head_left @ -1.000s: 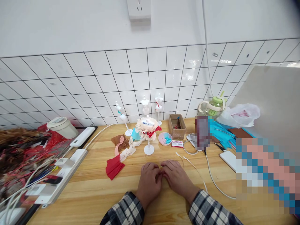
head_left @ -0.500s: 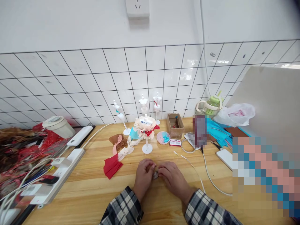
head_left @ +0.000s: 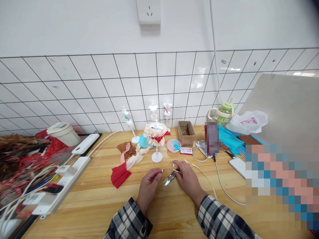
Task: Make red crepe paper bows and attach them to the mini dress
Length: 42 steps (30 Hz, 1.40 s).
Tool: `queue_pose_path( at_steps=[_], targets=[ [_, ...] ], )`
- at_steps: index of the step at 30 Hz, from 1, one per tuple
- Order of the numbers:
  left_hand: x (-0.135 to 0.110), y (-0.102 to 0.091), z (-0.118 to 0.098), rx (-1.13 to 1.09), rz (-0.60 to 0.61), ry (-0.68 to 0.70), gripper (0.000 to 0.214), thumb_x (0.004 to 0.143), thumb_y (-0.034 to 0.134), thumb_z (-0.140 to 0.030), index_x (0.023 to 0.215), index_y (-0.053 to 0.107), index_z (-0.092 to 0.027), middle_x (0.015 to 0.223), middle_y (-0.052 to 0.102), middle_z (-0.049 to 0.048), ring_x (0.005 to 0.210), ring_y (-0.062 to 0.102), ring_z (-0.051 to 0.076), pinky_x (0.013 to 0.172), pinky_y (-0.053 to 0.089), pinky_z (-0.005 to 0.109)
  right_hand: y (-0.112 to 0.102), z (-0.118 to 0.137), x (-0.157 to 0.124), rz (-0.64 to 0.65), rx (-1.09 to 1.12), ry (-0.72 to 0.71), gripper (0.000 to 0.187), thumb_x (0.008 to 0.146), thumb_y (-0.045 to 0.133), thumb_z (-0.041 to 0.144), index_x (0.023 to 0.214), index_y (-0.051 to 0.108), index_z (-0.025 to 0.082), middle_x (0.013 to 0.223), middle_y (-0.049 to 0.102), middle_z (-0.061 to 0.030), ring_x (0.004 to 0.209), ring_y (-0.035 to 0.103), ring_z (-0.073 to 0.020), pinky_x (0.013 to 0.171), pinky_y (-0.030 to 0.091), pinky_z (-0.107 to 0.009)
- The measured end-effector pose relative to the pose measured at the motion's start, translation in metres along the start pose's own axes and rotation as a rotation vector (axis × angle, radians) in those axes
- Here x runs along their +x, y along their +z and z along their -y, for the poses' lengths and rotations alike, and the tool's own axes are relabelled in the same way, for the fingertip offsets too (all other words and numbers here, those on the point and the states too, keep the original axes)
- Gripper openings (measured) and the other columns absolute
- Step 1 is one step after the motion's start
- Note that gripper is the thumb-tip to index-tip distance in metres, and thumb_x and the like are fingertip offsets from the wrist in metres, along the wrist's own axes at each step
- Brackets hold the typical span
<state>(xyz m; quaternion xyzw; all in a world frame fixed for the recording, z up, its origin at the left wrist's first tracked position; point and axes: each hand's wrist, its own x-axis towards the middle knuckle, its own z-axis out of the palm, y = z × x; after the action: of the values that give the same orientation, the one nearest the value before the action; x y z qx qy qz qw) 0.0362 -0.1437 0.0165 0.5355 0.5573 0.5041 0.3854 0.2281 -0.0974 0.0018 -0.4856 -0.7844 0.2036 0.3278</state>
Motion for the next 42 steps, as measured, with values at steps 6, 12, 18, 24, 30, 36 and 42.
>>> queue_pose_path(
  at_steps=[6,12,18,24,30,36,42],
  targets=[
    [-0.004,0.001,-0.003,0.016,0.075,0.01,0.027,0.082,0.057,-0.034,0.102,0.065,-0.017,0.102,0.067,0.0083,0.095,0.061,0.021,0.089,0.047,0.036,0.002,-0.004,-0.001,-0.079,0.076,0.092,0.064,0.079,0.051,0.014,0.139,0.032,0.025,0.105,0.061,-0.0046,0.091,0.057,-0.0196,0.086,0.045,-0.036],
    [-0.016,0.009,-0.006,0.072,0.29,0.184,0.053,0.084,0.057,-0.027,0.134,0.04,-0.021,0.104,0.066,0.0062,0.1,0.059,0.019,0.095,0.042,0.036,-0.007,-0.008,0.002,-0.138,0.027,0.093,0.044,0.087,0.046,0.029,0.13,0.049,0.023,0.089,0.065,-0.0042,0.081,0.058,-0.0194,0.077,0.045,-0.032],
    [-0.015,0.012,-0.006,0.036,0.233,0.11,0.047,0.086,0.054,-0.032,0.129,0.042,-0.017,0.093,0.065,0.0062,0.088,0.06,0.018,0.086,0.045,0.034,-0.031,-0.02,0.028,0.103,-0.197,0.274,0.036,0.089,0.035,0.025,0.113,0.062,0.031,0.105,0.068,-0.0013,0.096,0.059,-0.0198,0.086,0.039,-0.032],
    [-0.013,0.014,-0.003,0.003,0.229,0.099,0.049,0.085,0.055,-0.035,0.129,0.044,-0.018,0.091,0.064,0.0049,0.086,0.06,0.017,0.084,0.045,0.032,-0.03,-0.031,0.05,0.259,-0.231,0.383,0.028,0.08,0.045,0.021,0.091,0.069,0.028,0.098,0.07,-0.001,0.089,0.061,-0.0191,0.073,0.041,-0.026],
    [-0.013,0.014,0.001,0.025,0.272,0.085,0.049,0.085,0.056,-0.036,0.13,0.046,-0.02,0.093,0.064,0.0053,0.088,0.059,0.018,0.086,0.044,0.033,-0.028,-0.041,0.057,0.297,-0.273,0.465,0.023,0.074,0.051,0.02,0.091,0.067,0.021,0.088,0.07,-0.0068,0.08,0.062,-0.0226,0.068,0.041,-0.029],
    [-0.01,0.014,0.008,-0.018,0.27,0.054,0.049,0.085,0.056,-0.036,0.13,0.045,-0.021,0.093,0.063,0.0045,0.085,0.058,0.017,0.081,0.046,0.031,-0.036,-0.048,0.054,0.357,-0.202,0.337,0.041,0.083,0.048,0.025,0.122,0.057,0.026,0.123,0.061,-0.004,0.109,0.055,-0.0209,0.088,0.04,-0.029],
    [-0.007,0.014,0.009,-0.038,0.276,0.049,0.05,0.084,0.057,-0.036,0.13,0.046,-0.02,0.092,0.063,0.005,0.084,0.059,0.017,0.078,0.047,0.031,-0.035,-0.052,0.055,0.371,-0.248,0.381,0.041,0.087,0.044,0.028,0.127,0.052,0.021,0.124,0.06,-0.0092,0.111,0.056,-0.023,0.09,0.04,-0.034]
  ],
)
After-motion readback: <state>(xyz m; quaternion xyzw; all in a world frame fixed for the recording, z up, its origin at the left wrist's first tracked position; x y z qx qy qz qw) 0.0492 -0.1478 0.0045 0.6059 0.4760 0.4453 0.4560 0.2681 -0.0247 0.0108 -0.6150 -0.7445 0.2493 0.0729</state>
